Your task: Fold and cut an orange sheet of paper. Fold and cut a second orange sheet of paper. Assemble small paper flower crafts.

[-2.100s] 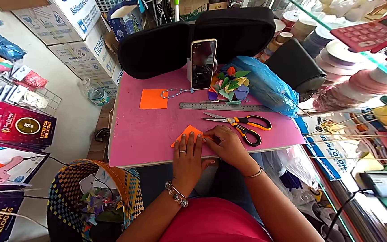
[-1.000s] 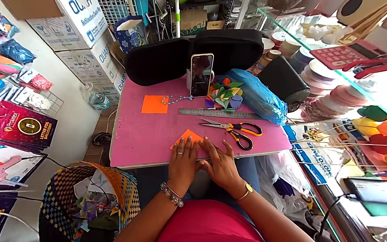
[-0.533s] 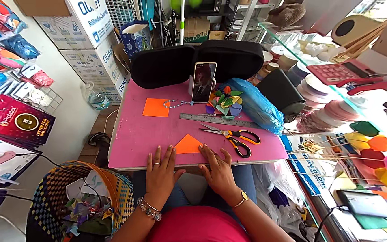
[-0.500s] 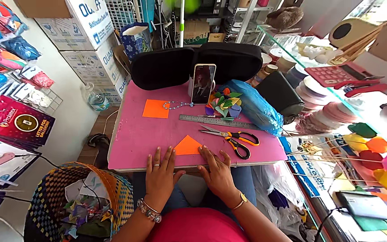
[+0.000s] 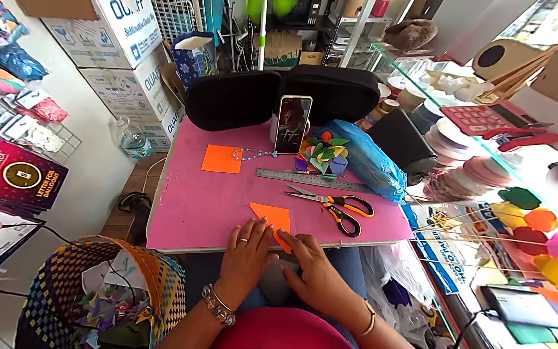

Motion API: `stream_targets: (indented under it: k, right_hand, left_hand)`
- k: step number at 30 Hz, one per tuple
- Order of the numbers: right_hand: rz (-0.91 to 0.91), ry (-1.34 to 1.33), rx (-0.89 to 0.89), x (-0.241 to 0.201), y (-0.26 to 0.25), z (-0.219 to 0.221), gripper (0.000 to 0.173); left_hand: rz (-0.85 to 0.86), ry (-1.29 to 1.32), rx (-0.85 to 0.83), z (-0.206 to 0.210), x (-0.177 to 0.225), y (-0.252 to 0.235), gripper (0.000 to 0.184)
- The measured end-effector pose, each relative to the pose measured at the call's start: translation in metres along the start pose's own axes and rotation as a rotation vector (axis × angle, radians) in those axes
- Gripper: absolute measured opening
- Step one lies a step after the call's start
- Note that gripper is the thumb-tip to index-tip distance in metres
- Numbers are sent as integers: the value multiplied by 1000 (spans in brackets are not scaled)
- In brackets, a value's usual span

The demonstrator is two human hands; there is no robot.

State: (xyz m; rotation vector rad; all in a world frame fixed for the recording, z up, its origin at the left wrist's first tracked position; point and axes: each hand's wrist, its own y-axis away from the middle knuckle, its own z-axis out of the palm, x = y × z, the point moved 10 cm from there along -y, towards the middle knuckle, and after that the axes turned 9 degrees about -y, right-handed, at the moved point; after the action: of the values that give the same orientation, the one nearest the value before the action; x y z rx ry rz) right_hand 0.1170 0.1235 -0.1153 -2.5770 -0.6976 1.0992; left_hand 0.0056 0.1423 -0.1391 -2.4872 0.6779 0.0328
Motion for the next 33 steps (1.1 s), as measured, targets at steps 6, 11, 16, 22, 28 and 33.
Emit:
stream_targets:
  k: [6, 11, 16, 22, 28, 33]
  right_hand:
    - [-125, 132, -256, 29, -14, 3, 65]
    - [-216, 201, -99, 31, -12, 6, 42]
    - [-165, 105, 15, 33, -16, 0, 33]
    - [-3, -86, 124, 45, -28, -12, 27]
    - [133, -100, 210, 53, -32, -16, 24]
    - [191, -115, 209, 58, -32, -16, 23]
  left_hand:
    - [71, 122, 91, -6, -17, 3, 33]
    - [1, 260, 98, -5, -28, 2, 29]
    - [-121, 413, 79, -5, -41, -8, 29]
    - [-352, 518, -84, 4, -53, -22, 35]
    - [-408, 407, -182, 13, -51, -31, 38]
    - [-423, 376, -186, 13, -50, -32, 36]
